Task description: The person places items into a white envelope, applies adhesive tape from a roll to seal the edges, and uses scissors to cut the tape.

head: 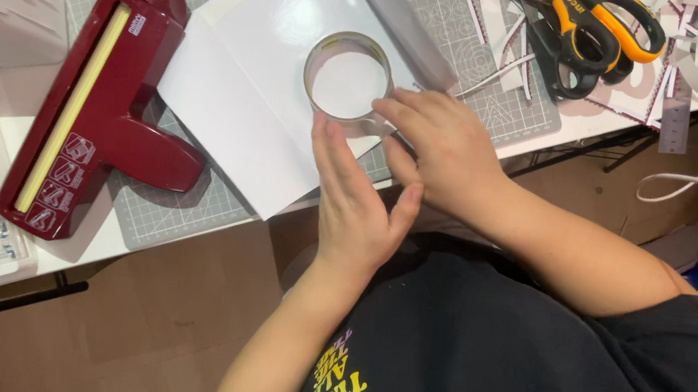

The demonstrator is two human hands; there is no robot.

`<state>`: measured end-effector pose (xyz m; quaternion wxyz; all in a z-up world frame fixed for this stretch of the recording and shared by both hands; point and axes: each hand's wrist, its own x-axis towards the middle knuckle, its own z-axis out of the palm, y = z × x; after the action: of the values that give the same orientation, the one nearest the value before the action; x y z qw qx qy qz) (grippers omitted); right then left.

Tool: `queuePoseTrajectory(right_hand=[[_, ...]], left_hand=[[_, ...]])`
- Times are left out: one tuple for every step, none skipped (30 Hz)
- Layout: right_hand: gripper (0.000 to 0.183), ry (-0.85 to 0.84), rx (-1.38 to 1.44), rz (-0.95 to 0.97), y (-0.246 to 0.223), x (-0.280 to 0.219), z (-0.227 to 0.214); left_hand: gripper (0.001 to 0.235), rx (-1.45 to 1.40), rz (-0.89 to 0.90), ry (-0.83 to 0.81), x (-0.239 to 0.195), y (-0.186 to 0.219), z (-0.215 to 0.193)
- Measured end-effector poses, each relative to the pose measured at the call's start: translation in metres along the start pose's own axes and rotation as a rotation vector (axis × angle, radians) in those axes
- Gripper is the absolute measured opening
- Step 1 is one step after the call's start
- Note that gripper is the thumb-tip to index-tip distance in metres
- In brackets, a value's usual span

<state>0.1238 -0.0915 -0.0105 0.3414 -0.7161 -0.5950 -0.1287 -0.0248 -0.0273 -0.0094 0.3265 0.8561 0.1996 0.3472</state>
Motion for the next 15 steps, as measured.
queuePoseTrajectory(right_hand=[[0.033,0.025,-0.041,-0.013,0.001,-0.001,-0.001],[0.033,0.023,-0.042,-0.014,0.007,-0.004,-0.007],[0.032,0.040,-0.080,-0.027,0.012,-0.006,-0.013],[0.030,0.060,-0.116,-0.044,0.018,-0.006,-0.019],[0.030,0.062,-0.115,-0.047,0.029,-0.009,-0.025],[0.027,0.059,-0.203,-0.060,0.039,-0.012,-0.031],[0.025,0.057,-0.292,-0.073,0.050,-0.017,-0.037],[0.025,0.054,-0.292,-0.070,0.061,-0.021,-0.039],[0.023,0.084,-0.361,-0.057,0.073,-0.026,-0.041],[0.024,0.114,-0.429,-0.049,0.085,-0.029,-0.043],[0.024,0.112,-0.429,-0.050,0.082,-0.025,-0.046],[0.023,0.178,-0.440,-0.080,0.079,-0.020,-0.049],[0.025,0.243,-0.451,-0.111,0.076,-0.015,-0.052],[0.025,0.246,-0.451,-0.114,0.061,-0.006,-0.052],[0.022,0.267,-0.377,-0.142,0.045,0.003,-0.051]], left_hand=[[0.099,0.021,0.005,0.010,-0.001,-0.001,0.003],[0.099,0.020,0.004,0.010,-0.001,-0.001,0.003],[0.089,0.098,0.012,0.017,0.000,0.000,0.002],[0.080,0.181,0.022,0.026,0.002,-0.001,0.001],[0.080,0.182,0.023,0.030,-0.002,-0.008,0.005],[0.072,0.166,0.039,0.045,-0.007,-0.016,0.008],[0.065,0.150,0.054,0.061,-0.012,-0.024,0.013],[0.065,0.148,0.052,0.057,-0.010,-0.022,0.011],[0.054,0.208,0.082,0.057,-0.008,-0.020,0.010],[0.045,0.269,0.111,0.060,-0.005,-0.017,0.009],[0.045,0.268,0.109,0.060,-0.005,-0.017,0.011],[0.041,0.288,0.138,0.063,-0.004,-0.017,0.012],[0.038,0.308,0.168,0.065,-0.003,-0.017,0.013],[0.038,0.310,0.169,0.069,-0.002,-0.016,0.014],[0.039,0.334,0.177,0.083,-0.002,-0.016,0.015]])
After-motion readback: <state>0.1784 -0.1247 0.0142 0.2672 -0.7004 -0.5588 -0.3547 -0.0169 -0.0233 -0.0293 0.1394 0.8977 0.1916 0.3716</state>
